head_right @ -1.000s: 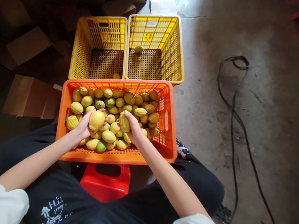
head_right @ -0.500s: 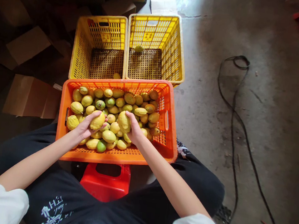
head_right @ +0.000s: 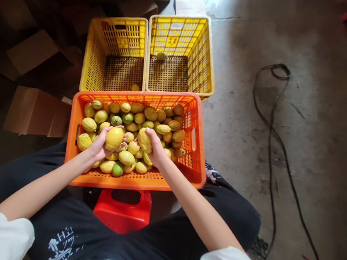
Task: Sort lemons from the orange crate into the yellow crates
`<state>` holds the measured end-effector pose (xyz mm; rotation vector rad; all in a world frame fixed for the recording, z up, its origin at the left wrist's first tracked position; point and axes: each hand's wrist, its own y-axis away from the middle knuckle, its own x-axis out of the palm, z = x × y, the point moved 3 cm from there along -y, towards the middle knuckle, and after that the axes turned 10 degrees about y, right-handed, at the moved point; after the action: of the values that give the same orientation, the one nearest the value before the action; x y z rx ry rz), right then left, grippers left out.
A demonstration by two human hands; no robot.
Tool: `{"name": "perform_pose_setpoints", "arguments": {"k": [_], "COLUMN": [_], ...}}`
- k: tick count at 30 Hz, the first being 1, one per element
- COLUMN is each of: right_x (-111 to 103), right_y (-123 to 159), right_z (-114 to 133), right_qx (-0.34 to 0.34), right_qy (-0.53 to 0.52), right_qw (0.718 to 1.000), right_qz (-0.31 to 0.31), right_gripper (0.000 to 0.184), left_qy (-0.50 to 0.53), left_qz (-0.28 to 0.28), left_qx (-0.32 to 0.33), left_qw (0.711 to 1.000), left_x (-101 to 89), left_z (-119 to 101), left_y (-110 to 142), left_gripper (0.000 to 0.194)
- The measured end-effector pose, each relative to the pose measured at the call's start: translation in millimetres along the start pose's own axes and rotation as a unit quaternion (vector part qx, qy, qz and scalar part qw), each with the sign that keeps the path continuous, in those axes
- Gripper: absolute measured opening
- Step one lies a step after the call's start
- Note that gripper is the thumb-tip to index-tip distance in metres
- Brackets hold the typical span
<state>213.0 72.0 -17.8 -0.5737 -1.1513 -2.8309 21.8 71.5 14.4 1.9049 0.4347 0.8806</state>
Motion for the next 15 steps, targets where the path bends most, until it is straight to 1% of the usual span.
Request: {"name": "perform_pose_setpoints", "arguments": {"k": [6,7,9,10,11,14,15], "right_x": [0.5,-0.1,-1.5,-2.1,-2.7,-3.1,-2.8], "right_y": [1.9,1.5,0.3,-0.5,-1.2,-2.5,-2.6], "right_z": [1.6,1.1,-0.2,-0.7,-1.1,-1.6,-1.7], "right_qx": [-0.007,-0.005,0.003,0.007,0.009,0.012,0.013], "right_qy": [0.013,0.014,0.015,0.016,0.017,0.019,0.018], "right_qw": [1.000,1.000,1.000,1.000,1.000,1.000,1.000], "right_qz": [0.001,0.001,0.001,0.001,0.000,-0.001,0.000], "right_gripper": [0.057,0.057,0.059,0.060,0.061,0.061,0.061], "left_qy": [-0.011,-0.011,-0.017,-0.022,-0.027,-0.030,-0.027], "left_qz": [-0.020,-0.021,-0.015,-0.008,0.003,0.035,0.039], "left_qx": [-0.025,-0.024,-0.012,-0.002,0.007,0.014,0.011], "left_qw": [0.999,0.999,1.000,1.000,1.000,0.999,0.999], "left_x": [3.2,2.9,1.0,-0.4,-1.9,-5.5,-6.1], "left_z": [-1.2,-1.4,-1.6,-1.2,-0.5,3.7,5.1], "left_y": [5.4,5.7,5.6,5.4,5.2,5.3,5.6], "left_gripper": [0.036,0.034,0.024,0.018,0.016,0.033,0.035]}}
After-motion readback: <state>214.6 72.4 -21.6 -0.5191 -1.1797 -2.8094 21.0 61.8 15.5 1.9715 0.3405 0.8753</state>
